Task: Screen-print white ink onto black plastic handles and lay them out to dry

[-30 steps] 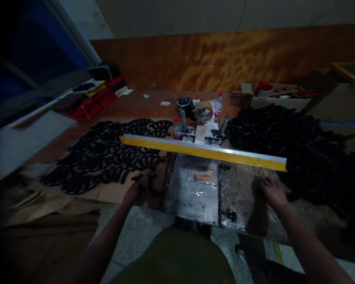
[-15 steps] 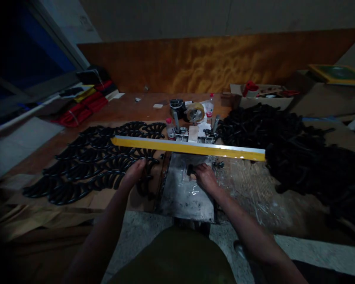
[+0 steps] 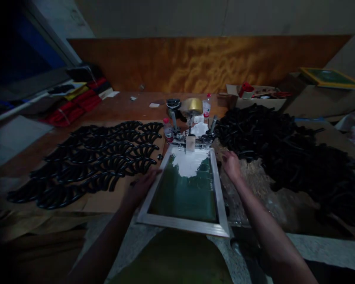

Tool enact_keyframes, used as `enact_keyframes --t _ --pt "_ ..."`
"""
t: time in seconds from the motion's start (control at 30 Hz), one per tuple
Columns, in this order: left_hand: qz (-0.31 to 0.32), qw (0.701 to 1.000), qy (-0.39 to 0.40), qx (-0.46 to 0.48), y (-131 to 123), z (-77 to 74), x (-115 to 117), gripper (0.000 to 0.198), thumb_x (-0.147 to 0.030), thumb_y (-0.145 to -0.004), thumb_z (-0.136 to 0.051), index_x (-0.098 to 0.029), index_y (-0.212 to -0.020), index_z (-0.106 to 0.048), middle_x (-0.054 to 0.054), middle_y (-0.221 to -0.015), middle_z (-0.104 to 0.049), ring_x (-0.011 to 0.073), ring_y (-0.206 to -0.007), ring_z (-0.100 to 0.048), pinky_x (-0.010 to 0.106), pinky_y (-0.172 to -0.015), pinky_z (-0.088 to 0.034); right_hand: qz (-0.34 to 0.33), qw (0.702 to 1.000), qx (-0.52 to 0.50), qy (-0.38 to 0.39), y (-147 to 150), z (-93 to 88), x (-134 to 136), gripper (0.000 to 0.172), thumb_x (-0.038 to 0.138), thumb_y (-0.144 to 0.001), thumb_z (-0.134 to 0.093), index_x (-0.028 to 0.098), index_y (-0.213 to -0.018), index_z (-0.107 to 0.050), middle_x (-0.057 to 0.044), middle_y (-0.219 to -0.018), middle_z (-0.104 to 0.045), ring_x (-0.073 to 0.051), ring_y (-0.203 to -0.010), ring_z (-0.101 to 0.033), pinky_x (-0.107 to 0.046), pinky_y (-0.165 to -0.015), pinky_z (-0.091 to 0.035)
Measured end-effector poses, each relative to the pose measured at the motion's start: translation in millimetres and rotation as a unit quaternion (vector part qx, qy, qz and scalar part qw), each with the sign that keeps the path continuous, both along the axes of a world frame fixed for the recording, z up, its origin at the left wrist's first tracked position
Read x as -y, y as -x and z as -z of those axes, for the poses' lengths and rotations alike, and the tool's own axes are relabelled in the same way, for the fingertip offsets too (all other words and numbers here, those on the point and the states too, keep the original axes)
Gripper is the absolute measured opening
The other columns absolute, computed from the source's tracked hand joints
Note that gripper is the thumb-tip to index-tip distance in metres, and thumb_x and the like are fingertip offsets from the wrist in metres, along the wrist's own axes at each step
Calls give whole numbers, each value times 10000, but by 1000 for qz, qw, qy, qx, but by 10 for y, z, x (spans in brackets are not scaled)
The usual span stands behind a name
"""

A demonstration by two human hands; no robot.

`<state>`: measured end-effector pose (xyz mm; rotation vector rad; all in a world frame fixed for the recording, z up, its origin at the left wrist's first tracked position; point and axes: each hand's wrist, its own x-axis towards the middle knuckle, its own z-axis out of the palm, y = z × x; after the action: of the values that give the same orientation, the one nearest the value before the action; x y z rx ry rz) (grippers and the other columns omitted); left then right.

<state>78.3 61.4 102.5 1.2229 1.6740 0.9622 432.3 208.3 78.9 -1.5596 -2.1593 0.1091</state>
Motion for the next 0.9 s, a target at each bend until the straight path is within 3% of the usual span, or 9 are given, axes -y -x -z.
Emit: enact_keyframes --t 0.13,0.2,0.27,0.33,0.43,0.57,0.7,0.8,0.9 --pt "-10 999 7 37 -46 592 73 613 -448 -854 -561 -186 -1407 -518 111 -1447 -554 272 -1351 -497 434 -1144 -367 -88 994 -5 -57 504 -215 -262 560 207 -849 -582 126 -1397 -495 -162 -1437 -487 -296 -1304 -444 -437 -1064 -409" --pt "-9 999 6 47 -64 776 38 635 -448 -857 -567 -153 -1415 -498 148 -1465 -528 276 -1361 -487 444 -1150 -353 -133 990 56 -10 832 -291 -316 547 179 -837 -588 127 -1376 -503 -166 -1378 -542 -288 -1252 -485 -400 -1011 -436" --pt "-12 999 11 52 -62 874 10 631 -459 -859 -569 -136 -1398 -507 164 -1452 -536 280 -1352 -497 442 -1147 -356 -132 982 119 70 1037 -336 -331 407 169 -853 -564 132 -1258 -580 -157 -1194 -649 -268 -1097 -580 -345 -900 -469" --pt "-12 998 18 52 -50 914 3 620 -470 -867 -558 -138 -1388 -513 161 -1440 -550 279 -1347 -503 432 -1144 -360 -125 972 158 118 1084 -355 -307 256 207 -862 -571 143 -1100 -639 -140 -1063 -687 -254 -999 -615 -309 -835 -466" --pt "-9 999 33 43 -43 923 20 599 -485 -887 -523 -155 -1387 -514 141 -1423 -570 273 -1350 -499 422 -1144 -360 -128 971 171 111 968 -357 -195 129 209 -854 -575 154 -940 -654 -131 -1040 -688 -251 -1025 -610 -285 -857 -444" --pt "-11 997 55 47 -59 915 36 603 -499 -897 -509 -171 -1403 -500 128 -1429 -567 274 -1349 -500 421 -1129 -379 -49 979 162 113 840 -344 15 183 162 -869 -536 165 -1022 -637 -141 -1058 -684 -250 -967 -630 -288 -796 -450" --pt "-16 997 58 53 -67 914 37 592 -491 -901 -510 -184 -1407 -500 131 -1446 -550 276 -1349 -498 437 -1134 -368 -9 975 187 116 955 -314 135 216 172 -878 -528 179 -1063 -640 -141 -1004 -691 -252 -930 -621 -296 -743 -449" --pt "-14 998 50 44 -63 912 36 591 -485 -901 -510 -161 -1395 -509 149 -1439 -552 277 -1351 -494 436 -1138 -360 -30 973 208 97 1125 -261 227 171 178 -868 -529 142 -978 -655 -170 -974 -684 -271 -943 -597 -329 -784 -454" --pt "-1 998 43 46 -61 904 33 590 -490 -907 -496 -164 -1400 -503 140 -1450 -543 265 -1362 -483 422 -1148 -347 -121 966 213 82 1202 -196 412 199 154 -816 -556 111 -987 -649 -185 -986 -667 -291 -967 -572 -366 -849 -447"
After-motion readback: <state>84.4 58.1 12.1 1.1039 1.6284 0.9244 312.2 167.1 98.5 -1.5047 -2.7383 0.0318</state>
